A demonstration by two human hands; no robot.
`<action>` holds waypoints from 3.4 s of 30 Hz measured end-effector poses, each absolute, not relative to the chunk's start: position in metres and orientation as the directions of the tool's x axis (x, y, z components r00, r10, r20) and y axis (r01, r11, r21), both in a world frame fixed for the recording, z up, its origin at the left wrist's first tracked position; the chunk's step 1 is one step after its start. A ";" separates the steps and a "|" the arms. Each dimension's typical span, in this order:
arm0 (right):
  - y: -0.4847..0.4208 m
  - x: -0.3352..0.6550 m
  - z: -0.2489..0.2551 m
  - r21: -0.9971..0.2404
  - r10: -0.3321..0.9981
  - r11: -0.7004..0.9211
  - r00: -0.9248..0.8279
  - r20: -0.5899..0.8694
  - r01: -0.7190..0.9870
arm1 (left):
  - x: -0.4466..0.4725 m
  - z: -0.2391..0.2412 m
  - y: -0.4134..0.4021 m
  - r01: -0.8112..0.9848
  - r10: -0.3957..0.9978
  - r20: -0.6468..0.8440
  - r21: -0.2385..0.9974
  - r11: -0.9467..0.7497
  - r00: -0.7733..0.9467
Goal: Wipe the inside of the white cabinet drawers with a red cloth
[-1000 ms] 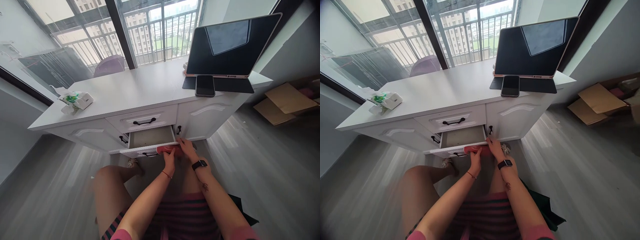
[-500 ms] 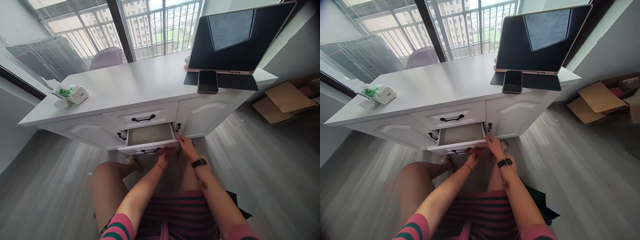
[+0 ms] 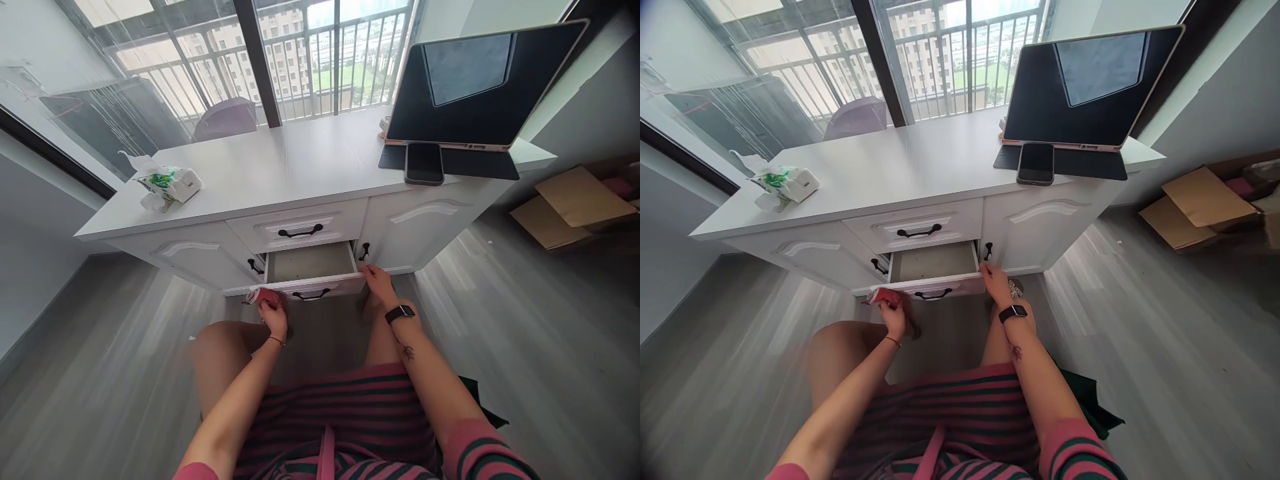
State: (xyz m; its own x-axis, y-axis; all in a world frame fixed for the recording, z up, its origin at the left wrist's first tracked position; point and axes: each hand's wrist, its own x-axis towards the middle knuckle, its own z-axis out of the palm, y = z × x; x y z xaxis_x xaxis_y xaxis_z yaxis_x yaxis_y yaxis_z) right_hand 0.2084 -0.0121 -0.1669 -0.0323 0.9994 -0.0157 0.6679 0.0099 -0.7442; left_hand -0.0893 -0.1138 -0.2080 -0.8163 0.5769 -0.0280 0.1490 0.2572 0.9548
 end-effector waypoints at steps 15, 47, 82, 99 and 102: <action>-0.016 0.209 -0.163 -0.763 0.999 0.027 -0.045 -0.002 0.646 | 0.031 -0.183 -0.096 0.420 0.943 0.160 0.907 -0.024 -0.291; -0.036 0.110 -0.181 -0.781 0.983 0.116 -0.184 0.001 0.613 | -0.151 -0.136 -0.134 -0.584 0.828 -0.524 0.742 0.329 -0.201; -0.034 0.118 -0.145 -0.968 0.982 -0.182 -0.087 -0.169 -0.172 | -0.091 -0.128 -0.128 -0.542 0.909 -0.394 0.798 0.263 -0.139; -0.303 0.156 -0.071 -0.915 0.931 -0.301 -0.289 -0.221 -0.267 | 0.002 -0.061 -0.334 -0.535 0.964 -0.262 0.808 0.247 0.050; -0.320 0.161 -0.068 -0.894 0.938 -0.336 -0.195 -0.287 -0.298 | 0.003 -0.051 -0.341 -0.482 0.972 -0.220 0.845 0.231 0.081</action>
